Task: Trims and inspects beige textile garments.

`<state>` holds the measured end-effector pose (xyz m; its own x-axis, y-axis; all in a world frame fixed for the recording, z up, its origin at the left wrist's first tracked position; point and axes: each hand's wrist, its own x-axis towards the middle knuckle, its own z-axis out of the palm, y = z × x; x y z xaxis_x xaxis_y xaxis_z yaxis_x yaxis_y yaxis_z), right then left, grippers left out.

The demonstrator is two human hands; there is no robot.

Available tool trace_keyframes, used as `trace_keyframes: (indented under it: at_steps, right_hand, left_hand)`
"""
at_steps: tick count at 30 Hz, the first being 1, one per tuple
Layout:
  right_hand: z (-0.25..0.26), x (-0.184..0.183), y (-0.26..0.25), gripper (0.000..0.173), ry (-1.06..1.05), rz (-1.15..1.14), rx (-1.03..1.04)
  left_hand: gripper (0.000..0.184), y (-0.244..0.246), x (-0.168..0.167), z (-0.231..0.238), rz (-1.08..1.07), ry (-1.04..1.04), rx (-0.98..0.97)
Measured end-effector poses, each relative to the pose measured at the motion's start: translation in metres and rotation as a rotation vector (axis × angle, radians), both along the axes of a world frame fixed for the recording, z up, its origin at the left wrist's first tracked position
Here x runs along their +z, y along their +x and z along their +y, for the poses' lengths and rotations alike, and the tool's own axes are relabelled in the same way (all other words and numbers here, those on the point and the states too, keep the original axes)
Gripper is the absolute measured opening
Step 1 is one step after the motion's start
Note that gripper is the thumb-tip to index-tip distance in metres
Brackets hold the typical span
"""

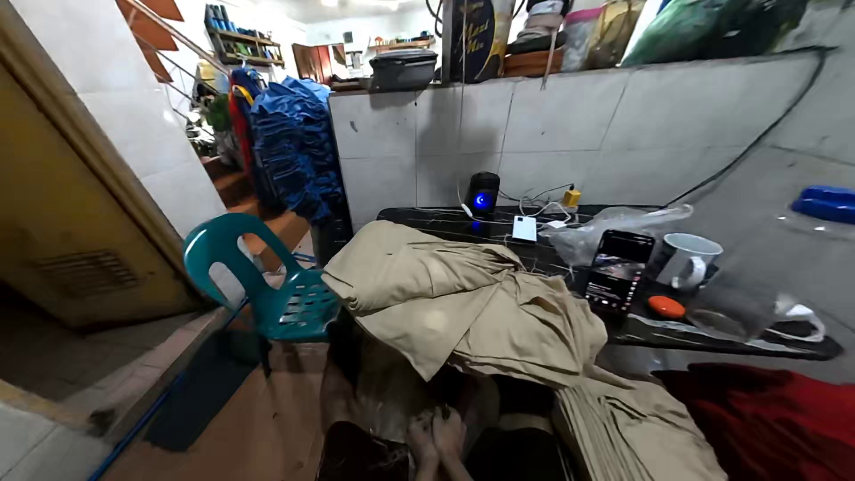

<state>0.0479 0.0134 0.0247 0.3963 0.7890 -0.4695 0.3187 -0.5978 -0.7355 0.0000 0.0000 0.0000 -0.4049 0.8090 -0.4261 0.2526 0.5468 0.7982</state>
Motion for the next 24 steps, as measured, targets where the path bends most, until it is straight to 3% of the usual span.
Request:
trace_keyframes:
  at_steps: [3, 6, 8, 9, 10, 11, 12, 13, 14, 15, 18, 24]
  right_hand:
    - [-0.001, 0.007, 0.0, 0.037, 0.018, 0.046, -0.027]
    - [0.0, -0.003, -0.002, 0.04, 0.13, 0.18, -0.063]
    - [0.002, -0.01, -0.004, 0.042, 0.197, 0.203, -0.035]
    - [0.002, -0.011, -0.003, 0.043, 0.219, 0.199, -0.01]
    - [0.001, -0.01, -0.003, 0.044, 0.231, 0.186, 0.004]
    - [-0.001, -0.007, -0.004, 0.044, 0.24, 0.164, -0.008]
    - [-0.002, -0.002, -0.004, 0.044, 0.236, 0.143, -0.028]
    - [-0.002, 0.0, -0.003, 0.044, 0.236, 0.119, -0.035]
    - [-0.001, -0.001, -0.003, 0.043, 0.258, 0.074, -0.031]
    - [-0.002, 0.001, -0.003, 0.041, 0.283, 0.026, -0.019]
    - [-0.009, 0.013, -0.003, 0.04, 0.404, -0.073, 0.028]
    - [-0.002, -0.009, -0.001, 0.04, 0.444, -0.192, 0.065]
  left_hand:
    - [0.026, 0.002, -0.022, 0.003, -0.171, 0.112, 0.0]
    - [0.044, 0.004, -0.03, 0.001, -0.608, 0.145, 0.0]
    - [0.05, -0.001, -0.026, -0.001, -0.722, 0.229, -0.083]
    - [0.052, -0.008, -0.005, -0.009, -0.695, 0.267, -0.206]
    - [0.051, -0.012, 0.04, -0.022, -0.631, 0.199, -0.28]
    - [0.048, 0.009, 0.11, -0.026, -0.617, -0.079, 0.019]
    - [0.049, 0.018, 0.133, -0.026, -0.581, -0.143, 0.083]
    - [0.052, 0.0, 0.085, -0.027, -0.518, 0.123, -0.233]
    - [0.052, -0.004, 0.039, -0.013, -0.504, 0.31, -0.264]
    - [0.045, -0.002, 0.014, 0.0, -0.529, 0.384, -0.193]
    - [0.027, 0.002, 0.037, 0.011, -0.442, 0.308, -0.141]
    - [0.04, -0.002, 0.027, 0.012, -0.073, 0.34, -0.287]
